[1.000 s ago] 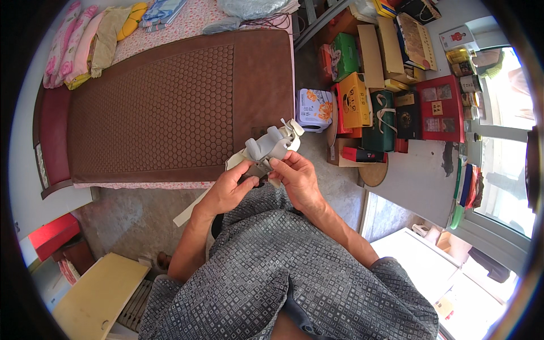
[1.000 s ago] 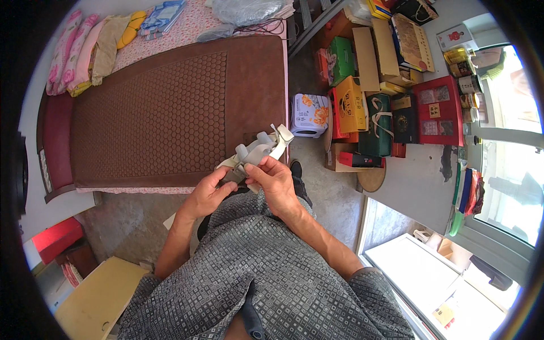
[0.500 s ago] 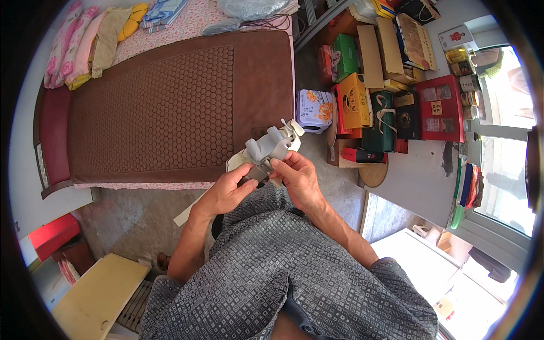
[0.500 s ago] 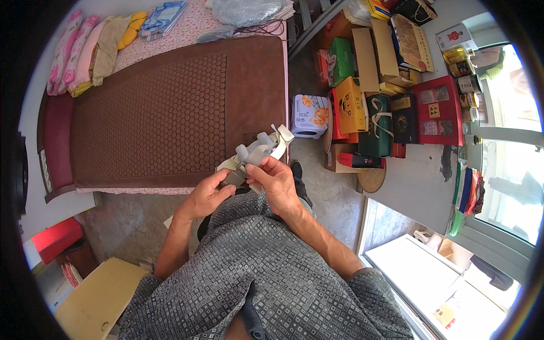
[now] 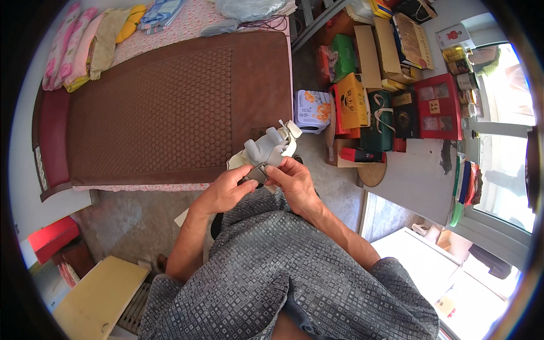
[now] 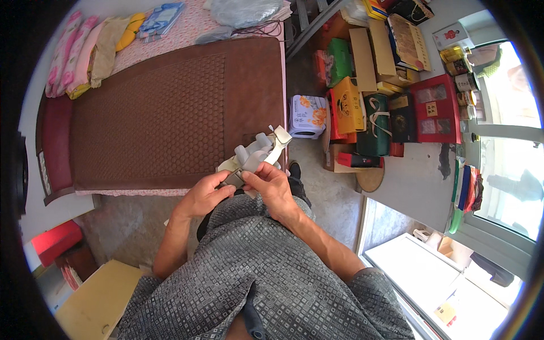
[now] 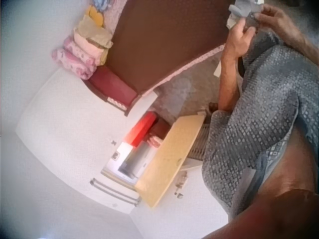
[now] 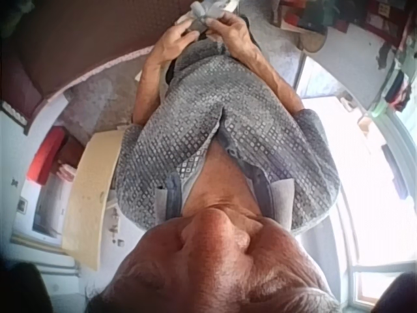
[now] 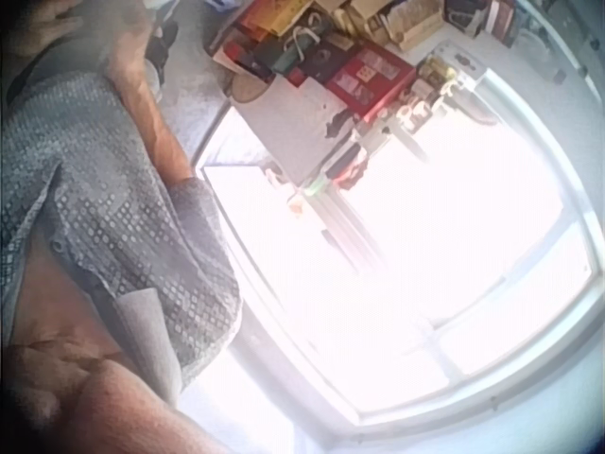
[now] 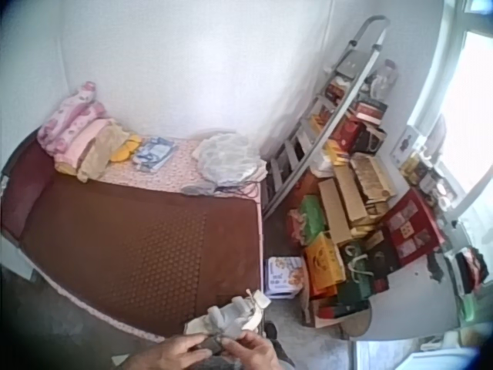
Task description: The person fastens the strap buckle of a traction brace, carries and places it onto a bed in another room, transports a heating mat onto a bed, and arranges a wrapped cushion, folded cloths, and a controller on the bed.
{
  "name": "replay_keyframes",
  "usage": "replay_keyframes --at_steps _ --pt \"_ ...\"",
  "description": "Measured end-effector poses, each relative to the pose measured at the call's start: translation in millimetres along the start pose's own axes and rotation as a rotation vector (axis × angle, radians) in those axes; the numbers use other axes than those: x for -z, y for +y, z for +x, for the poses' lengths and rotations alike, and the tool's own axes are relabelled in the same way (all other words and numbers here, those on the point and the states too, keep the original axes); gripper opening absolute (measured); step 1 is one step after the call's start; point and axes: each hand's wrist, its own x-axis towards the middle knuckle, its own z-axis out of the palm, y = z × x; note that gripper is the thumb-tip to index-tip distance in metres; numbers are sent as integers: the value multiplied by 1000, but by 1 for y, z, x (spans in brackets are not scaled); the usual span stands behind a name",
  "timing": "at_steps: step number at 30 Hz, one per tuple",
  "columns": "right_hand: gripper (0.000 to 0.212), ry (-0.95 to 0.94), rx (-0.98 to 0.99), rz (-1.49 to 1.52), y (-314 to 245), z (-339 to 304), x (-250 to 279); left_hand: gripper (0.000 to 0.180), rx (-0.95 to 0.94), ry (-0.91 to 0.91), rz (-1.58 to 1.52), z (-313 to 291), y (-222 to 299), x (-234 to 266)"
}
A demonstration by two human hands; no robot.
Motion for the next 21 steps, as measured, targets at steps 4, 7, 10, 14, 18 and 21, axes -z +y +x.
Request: replay_keyframes --at_steps 4,7,10,14,18,21 --pt "10 29 16 38 -3 0 -2 28 14 14 -12 3 -3 1" --pt "9 62 -38 130 -2 5 -2 27 28 25 -69 5 -1 -3" --pt "8 97 7 253 1 9 -1 25 40 78 -127 5 -2 -3" --pt "7 72 -43 237 6 6 3 25 46 101 -165 1 -2 -1" --pt "7 94 -30 221 7 1 -6 24 -16 130 -162 6 -5 -4" --pt "6 90 0 293 7 4 -2 25 -27 190 -72 6 -1 -6"
